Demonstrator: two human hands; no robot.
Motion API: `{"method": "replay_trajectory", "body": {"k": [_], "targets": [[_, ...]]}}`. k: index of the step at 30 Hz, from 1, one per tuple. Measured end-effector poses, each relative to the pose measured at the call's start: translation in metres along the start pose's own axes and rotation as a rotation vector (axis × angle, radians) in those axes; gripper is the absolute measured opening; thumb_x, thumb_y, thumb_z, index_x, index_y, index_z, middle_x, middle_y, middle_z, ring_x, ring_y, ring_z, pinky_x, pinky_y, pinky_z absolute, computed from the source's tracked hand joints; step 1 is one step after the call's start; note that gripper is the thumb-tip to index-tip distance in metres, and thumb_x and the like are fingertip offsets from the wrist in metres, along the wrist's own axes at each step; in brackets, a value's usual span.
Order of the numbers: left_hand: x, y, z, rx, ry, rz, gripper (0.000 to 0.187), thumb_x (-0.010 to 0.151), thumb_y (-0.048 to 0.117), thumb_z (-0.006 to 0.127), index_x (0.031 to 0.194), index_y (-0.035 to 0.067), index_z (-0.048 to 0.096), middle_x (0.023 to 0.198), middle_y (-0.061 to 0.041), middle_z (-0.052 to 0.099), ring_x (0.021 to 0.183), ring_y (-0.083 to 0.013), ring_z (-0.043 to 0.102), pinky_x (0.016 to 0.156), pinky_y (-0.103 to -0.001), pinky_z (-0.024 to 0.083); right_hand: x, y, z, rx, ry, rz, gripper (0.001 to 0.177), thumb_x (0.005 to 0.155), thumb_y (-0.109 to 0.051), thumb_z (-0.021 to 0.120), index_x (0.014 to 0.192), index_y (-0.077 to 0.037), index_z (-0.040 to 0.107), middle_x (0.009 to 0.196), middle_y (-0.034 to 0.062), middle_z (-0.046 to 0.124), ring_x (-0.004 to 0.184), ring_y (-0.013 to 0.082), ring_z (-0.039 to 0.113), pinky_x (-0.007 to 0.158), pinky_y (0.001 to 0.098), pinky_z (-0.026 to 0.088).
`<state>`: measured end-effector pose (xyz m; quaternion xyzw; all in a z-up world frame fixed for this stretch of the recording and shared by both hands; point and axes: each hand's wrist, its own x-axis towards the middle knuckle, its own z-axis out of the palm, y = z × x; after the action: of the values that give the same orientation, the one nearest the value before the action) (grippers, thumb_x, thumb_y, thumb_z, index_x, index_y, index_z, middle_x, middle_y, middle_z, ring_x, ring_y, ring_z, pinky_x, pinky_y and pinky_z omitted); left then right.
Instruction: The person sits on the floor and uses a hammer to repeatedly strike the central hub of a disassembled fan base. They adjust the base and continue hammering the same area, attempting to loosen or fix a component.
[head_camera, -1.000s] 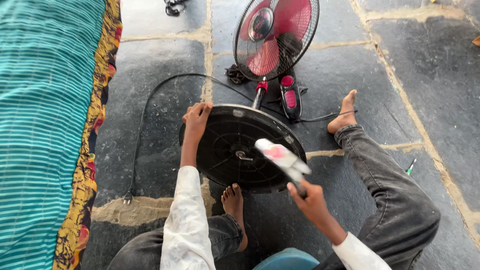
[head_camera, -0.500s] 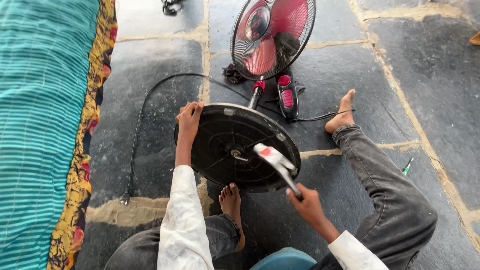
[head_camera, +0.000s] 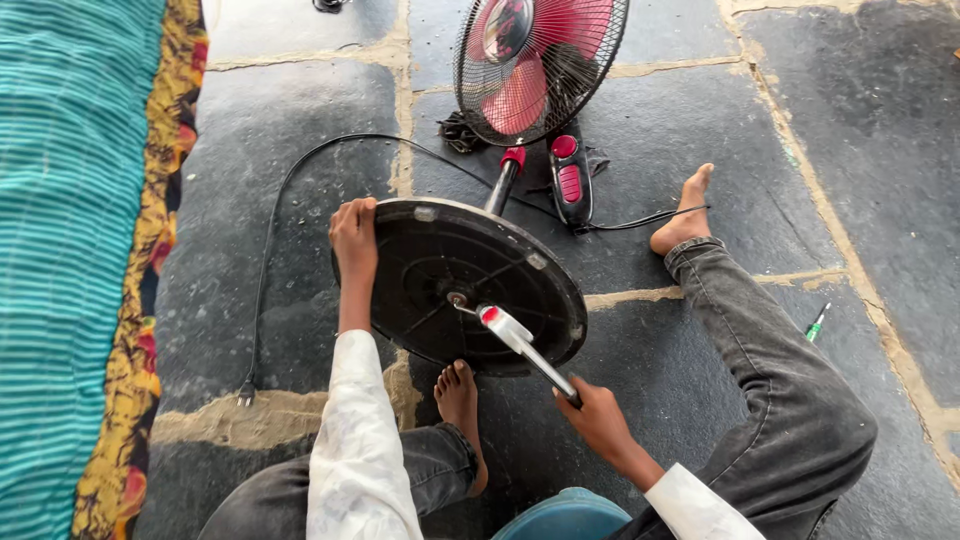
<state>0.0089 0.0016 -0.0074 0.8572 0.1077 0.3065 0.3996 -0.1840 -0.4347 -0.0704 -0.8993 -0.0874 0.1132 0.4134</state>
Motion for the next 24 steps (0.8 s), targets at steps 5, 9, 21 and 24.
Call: {"method": "replay_trajectory", "body": {"k": [5,9,21,24], "targets": [[-0.001,-0.012,-0.006,0.065,0.055,-0.059,0.055,0.106,0.056,0.048,0.107,0.009,0.075,0.113,-0.009,0.07,0.114,-0.0341,0.057,0.102,-0.048,0.04,0.009,-0.006,0.015,0.282,0.132,-0.132,0.028,0.098,-0.021,0.07,0.083,0.002,0.064,0.056,0.0151,0.056,0.045,0.0225,0.05,0.045,0.0403,0.04],[0.003,0.018,-0.014,0.15,0.17,0.005,0.033,0.106,0.042,0.058,0.107,0.017,0.078,0.116,-0.003,0.074,0.118,-0.027,0.062,0.106,-0.042,0.043,0.018,-0.002,0.034,-0.039,-0.062,0.04,0.024,0.096,-0.023,0.068,0.094,0.0,0.068,0.058,0.0124,0.062,0.044,0.0181,0.055,0.047,0.0376,0.043],[0.006,0.141,-0.017,0.129,-0.207,0.569,0.038,0.08,0.047,0.081,0.1,0.016,0.075,0.102,0.004,0.073,0.115,-0.021,0.062,0.106,-0.037,0.034,0.025,-0.019,0.034,0.303,-0.005,-0.053,0.031,0.1,-0.025,0.066,0.086,0.002,0.065,0.054,0.0135,0.058,0.043,0.0165,0.05,0.041,0.037,0.038],[0.003,0.135,-0.015,0.154,-0.258,0.528,0.031,0.086,0.043,0.079,0.1,0.015,0.075,0.098,0.003,0.072,0.107,-0.0201,0.062,0.101,-0.038,0.035,0.029,-0.031,0.047,-0.062,-0.222,0.09,0.024,0.097,-0.023,0.067,0.098,0.001,0.066,0.058,0.012,0.063,0.04,0.0181,0.053,0.042,0.0378,0.043]]}}
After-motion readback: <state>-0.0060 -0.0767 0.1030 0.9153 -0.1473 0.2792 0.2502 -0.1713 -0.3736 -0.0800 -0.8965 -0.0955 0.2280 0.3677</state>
